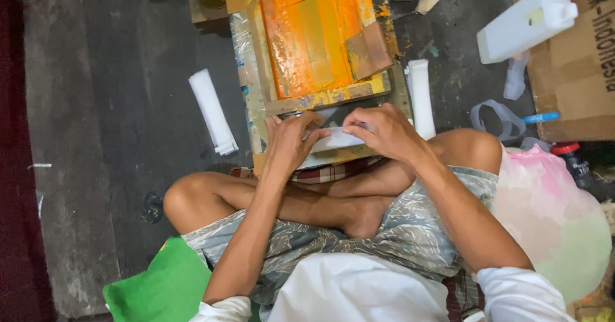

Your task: The person sits on the floor and uses a squeegee to spread orange ink across a screen printing frame. They then place a white rectangular object under the frame and pull the squeegee across the screen to transfer the ink onto the object.

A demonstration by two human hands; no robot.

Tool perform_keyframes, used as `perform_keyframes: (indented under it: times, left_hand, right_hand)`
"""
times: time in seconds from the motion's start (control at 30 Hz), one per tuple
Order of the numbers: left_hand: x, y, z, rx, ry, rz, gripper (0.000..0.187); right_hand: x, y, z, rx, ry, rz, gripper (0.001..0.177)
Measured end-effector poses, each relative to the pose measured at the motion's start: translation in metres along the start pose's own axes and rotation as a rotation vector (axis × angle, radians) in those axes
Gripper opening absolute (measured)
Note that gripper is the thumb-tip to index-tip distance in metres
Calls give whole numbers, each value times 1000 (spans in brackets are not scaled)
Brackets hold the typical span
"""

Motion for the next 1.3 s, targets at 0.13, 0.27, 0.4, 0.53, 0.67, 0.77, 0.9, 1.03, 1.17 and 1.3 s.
perform_keyframes:
  times: [0.13,0.27,0.4,0.53,0.67,0.77,0.9,1.03,1.17,1.3]
  left_hand:
    - [-10,-12,-1,52,4,-112,13]
    - [13,-19,-4,67,125,-52,10]
    - [-11,-21,-1,83,249,26,11]
    - [-11,-38,-25,125,272,13,12]
    - [-13,-49,-35,160,289,36,9]
    - [-28,-56,-42,195,367,41,11]
    - [-58,-62,-49,272,445,69,13]
    - [-60,-61,-47,362,370,85,11]
    - [-40,-55,-38,402,497,199,12]
    - [-28,-46,-23,262,570,205,14]
  right_hand:
    - [5,-6,16,0,-72,-16,5]
    - [-27,7,33,-31,-295,-167,13]
    - [-49,13,24,-175,-572,-235,22]
    - [-35,17,28,-202,-616,-234,26]
    - [-43,24,33,-204,-638,-261,22]
    - [-47,31,36,-194,-634,-287,15]
    - [-49,37,40,-281,-713,-246,15]
    - [-78,52,50,-349,-749,-267,22]
    - [-110,66,58,-478,-691,-286,21]
    - [-103,57,50,-534,-742,-262,24]
Point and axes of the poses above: each hand's wrist, its own y-axis away from the middle knuckle, its own z-axis out of the back of the hand, x = y × z, the point moved 3 cm from there along -y, towards the middle knuckle, and after that the axes turned 2 degrees about y, right-handed, at the moved point
